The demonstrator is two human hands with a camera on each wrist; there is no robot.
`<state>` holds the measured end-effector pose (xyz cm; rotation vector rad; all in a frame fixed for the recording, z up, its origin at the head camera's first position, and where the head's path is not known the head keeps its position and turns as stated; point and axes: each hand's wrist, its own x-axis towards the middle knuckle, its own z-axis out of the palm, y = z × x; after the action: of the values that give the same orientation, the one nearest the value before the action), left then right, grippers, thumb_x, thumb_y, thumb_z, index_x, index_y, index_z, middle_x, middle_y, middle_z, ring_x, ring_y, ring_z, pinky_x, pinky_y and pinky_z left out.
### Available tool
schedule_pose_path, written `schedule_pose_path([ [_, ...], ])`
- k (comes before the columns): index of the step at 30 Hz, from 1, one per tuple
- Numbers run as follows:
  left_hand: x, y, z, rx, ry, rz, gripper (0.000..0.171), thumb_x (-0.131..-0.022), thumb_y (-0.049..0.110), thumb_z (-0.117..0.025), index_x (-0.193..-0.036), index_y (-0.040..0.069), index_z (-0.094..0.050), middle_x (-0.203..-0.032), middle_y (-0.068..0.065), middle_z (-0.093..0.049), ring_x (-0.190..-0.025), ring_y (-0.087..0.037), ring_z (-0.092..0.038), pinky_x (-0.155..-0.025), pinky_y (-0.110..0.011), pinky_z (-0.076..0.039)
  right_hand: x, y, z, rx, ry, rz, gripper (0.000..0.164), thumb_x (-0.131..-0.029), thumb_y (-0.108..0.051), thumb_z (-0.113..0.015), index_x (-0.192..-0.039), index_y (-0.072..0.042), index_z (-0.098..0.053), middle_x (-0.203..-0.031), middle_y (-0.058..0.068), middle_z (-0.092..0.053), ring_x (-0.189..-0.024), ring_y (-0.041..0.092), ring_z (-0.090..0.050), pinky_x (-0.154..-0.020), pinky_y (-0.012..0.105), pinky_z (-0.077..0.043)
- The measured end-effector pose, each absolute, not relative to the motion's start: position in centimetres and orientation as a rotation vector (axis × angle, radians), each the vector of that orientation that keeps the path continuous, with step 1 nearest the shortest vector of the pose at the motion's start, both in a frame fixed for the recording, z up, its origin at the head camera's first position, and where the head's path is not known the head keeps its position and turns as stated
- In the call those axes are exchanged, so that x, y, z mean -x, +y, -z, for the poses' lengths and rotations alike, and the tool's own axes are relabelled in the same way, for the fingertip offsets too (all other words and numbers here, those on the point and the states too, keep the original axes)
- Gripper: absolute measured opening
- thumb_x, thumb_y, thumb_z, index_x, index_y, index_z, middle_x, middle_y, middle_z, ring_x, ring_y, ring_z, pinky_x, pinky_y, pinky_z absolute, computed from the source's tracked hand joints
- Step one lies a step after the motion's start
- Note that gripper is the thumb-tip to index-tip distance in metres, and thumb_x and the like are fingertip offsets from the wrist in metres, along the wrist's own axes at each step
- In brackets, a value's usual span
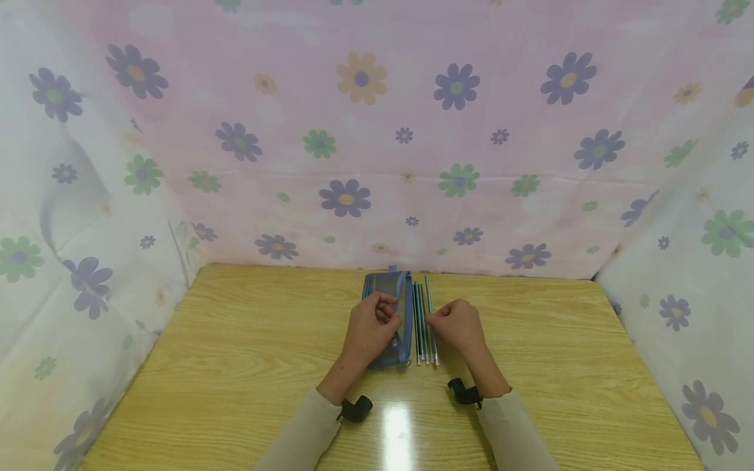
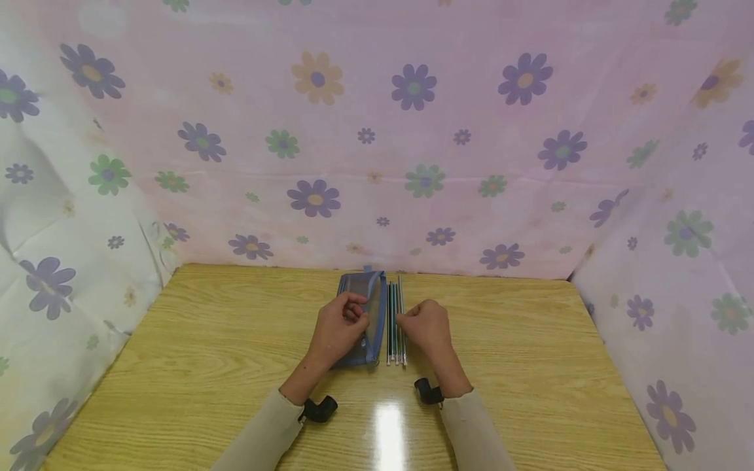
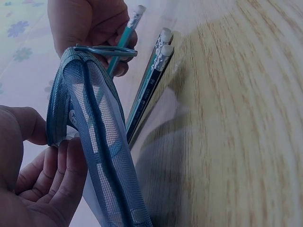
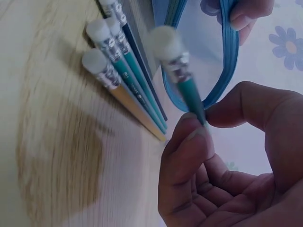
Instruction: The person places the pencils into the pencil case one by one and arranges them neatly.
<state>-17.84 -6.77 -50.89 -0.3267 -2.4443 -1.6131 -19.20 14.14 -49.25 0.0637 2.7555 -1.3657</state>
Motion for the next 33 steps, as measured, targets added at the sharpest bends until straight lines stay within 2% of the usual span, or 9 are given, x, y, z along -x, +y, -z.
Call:
schedule_pose_path([
  [4, 17.8, -6.7, 50.9, 0.322, -2.445, 1.611, 0.025, -0.094, 0.004, -0.072, -0.118, -0.001, -0.072, -0.089, -0.002, -0.067, -0.076, -0.013, -0.067, -0.070, -0.027, -0.060, 19.1, 13.9, 48.9, -0.072, 2.711, 1.428, 0.019, -0.088, -0.014, -0.073, -0.077, -0.001, -0.081, -0.062, 0.005, -0.070, -0.056, 0.022, -0.066, -0.051, 0.030, -0.048],
  [7, 17.8, -6.7, 50.9, 0.316, -2.450, 1.612, 0.025, -0.094, 0.004, -0.072, -0.118, -0.001, -0.072, -0.089, -0.001, -0.067, -0.076, -0.013, -0.067, -0.070, -0.026, -0.060, 19.0, 13.7, 48.8, -0.088, 2.672, 1.465, 0.017, -0.088, -0.013, -0.072, -0.084, 0.000, -0.082, -0.069, 0.008, -0.074, -0.064, 0.027, -0.073, -0.053, 0.030, -0.052],
  [12, 17.8, -6.7, 50.9, 0.313, -2.451, 1.599, 0.025, -0.093, 0.003, -0.073, -0.117, -0.001, -0.072, -0.089, -0.001, -0.067, -0.075, -0.013, -0.067, -0.070, -0.027, -0.059, 18.9, 13.2, 48.8, -0.106, 2.611, 1.540, 0.016, -0.089, -0.011, -0.071, -0.088, 0.001, -0.082, -0.073, 0.009, -0.075, -0.066, 0.025, -0.072, -0.058, 0.030, -0.056],
  [17, 17.7, -6.7, 50.8, 0.310, -2.450, 1.579, 0.025, -0.092, 0.003, -0.073, -0.117, 0.000, -0.072, -0.088, -0.001, -0.067, -0.075, -0.013, -0.067, -0.070, -0.027, -0.059, 19.0, 12.7, 49.0, -0.126, 2.485, 1.693, 0.018, -0.092, -0.008, -0.069, -0.095, 0.007, -0.079, -0.077, 0.014, -0.073, -0.066, 0.021, -0.071, -0.063, 0.035, -0.062],
  [23, 17.8, -6.8, 50.8, 0.307, -2.458, 1.586, 0.026, -0.093, 0.003, -0.073, -0.119, 0.000, -0.072, -0.089, -0.001, -0.067, -0.076, -0.013, -0.067, -0.071, -0.027, -0.059, 19.2, 12.2, 49.5, -0.140, 2.367, 1.808, 0.022, -0.097, -0.008, -0.070, -0.104, 0.012, -0.076, -0.081, 0.017, -0.073, -0.066, 0.020, -0.069, -0.065, 0.035, -0.062],
  [33, 17.8, -6.8, 50.9, 0.329, -2.443, 1.603, 0.026, -0.093, 0.003, -0.073, -0.119, -0.001, -0.071, -0.089, -0.002, -0.067, -0.076, -0.013, -0.068, -0.070, -0.027, -0.060, 19.4, 11.5, 50.3, -0.149, 2.226, 1.930, 0.023, -0.100, -0.009, -0.068, -0.101, 0.013, -0.076, -0.075, 0.012, -0.071, -0.064, 0.016, -0.068, -0.062, 0.030, -0.060],
])
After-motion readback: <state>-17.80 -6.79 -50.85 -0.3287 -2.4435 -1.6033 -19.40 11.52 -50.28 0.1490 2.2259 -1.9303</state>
